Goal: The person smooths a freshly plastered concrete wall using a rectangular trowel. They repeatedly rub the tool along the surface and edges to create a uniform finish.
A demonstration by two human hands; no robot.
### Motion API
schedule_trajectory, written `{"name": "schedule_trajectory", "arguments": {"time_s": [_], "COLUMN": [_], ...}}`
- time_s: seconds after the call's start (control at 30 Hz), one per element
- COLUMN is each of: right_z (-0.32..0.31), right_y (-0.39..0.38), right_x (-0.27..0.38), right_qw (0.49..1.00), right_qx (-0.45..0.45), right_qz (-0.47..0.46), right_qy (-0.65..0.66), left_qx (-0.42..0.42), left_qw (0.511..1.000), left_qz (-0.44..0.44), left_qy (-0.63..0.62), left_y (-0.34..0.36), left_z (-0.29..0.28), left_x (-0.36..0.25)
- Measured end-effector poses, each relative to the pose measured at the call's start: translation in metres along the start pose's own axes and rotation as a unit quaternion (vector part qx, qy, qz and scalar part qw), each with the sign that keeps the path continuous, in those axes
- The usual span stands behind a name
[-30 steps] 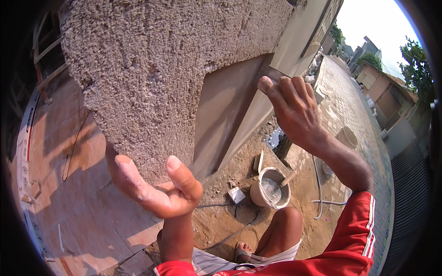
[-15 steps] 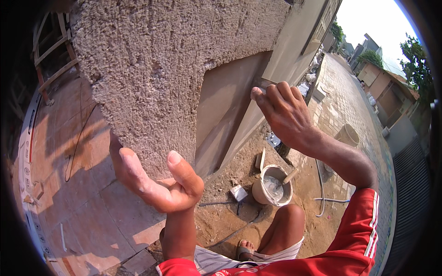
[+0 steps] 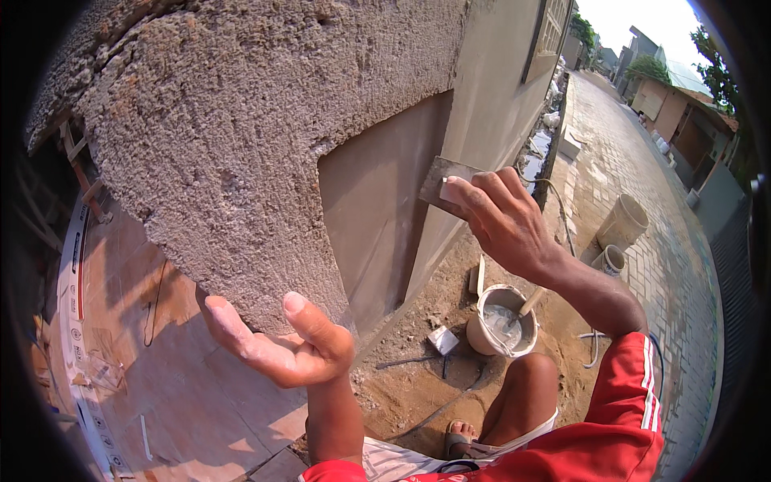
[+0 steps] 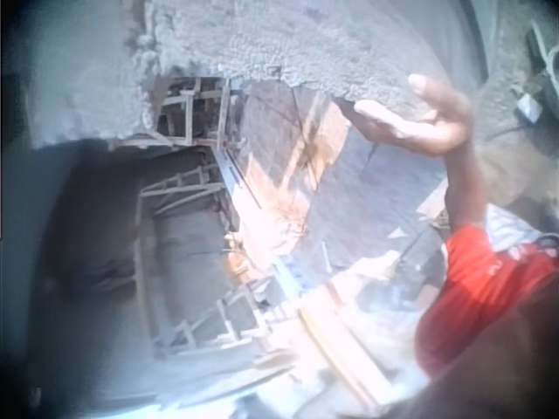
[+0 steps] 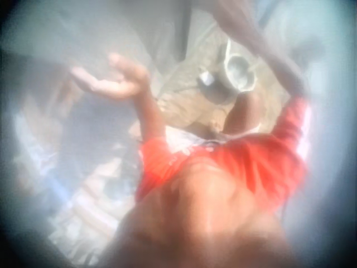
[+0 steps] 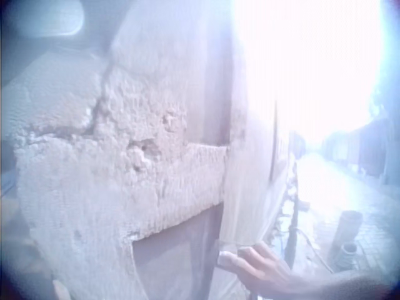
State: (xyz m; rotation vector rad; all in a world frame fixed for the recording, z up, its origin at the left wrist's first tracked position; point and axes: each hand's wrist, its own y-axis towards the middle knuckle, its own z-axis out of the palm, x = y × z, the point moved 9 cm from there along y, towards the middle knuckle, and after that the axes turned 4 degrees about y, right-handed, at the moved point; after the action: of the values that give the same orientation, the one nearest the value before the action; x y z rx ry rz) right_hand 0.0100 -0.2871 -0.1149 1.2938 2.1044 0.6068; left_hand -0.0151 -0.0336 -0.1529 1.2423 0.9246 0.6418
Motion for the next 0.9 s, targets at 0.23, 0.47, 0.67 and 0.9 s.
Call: {"name": "schedule_trajectory", "arguments": {"time_s": [0.23, 0.47, 0.67, 0.9], "right_z": [0.007, 0.017, 0.008, -0.007], "right_y": [-0.021, 0.015, 0.031, 0.045], "right_x": [-0.066, -0.071, -0.1, -0.167], "right_qw": [0.939, 0.9, 0.862, 0.797], "right_qx": [-0.293, -0.391, -0.464, -0.444], "right_qz": [0.102, 0.079, 0.092, 0.248], "right_qy": [0.145, 0.174, 0.182, 0.325], "left_qx": [-0.014, -0.002, -0.034, 0.027], "left_qw": [0.998, 0.997, 0.997, 0.996], "left_qz": [0.048, 0.028, 0.011, 0.021], "left_qy": [0.022, 0.069, 0.063, 0.077], "left_y": [0.0, 0.0, -0.004, 0.001], "left_z": [0.002, 0.002, 0.001, 0.007], "left_x": [-0.01, -0.011, -0.008, -0.012]}}
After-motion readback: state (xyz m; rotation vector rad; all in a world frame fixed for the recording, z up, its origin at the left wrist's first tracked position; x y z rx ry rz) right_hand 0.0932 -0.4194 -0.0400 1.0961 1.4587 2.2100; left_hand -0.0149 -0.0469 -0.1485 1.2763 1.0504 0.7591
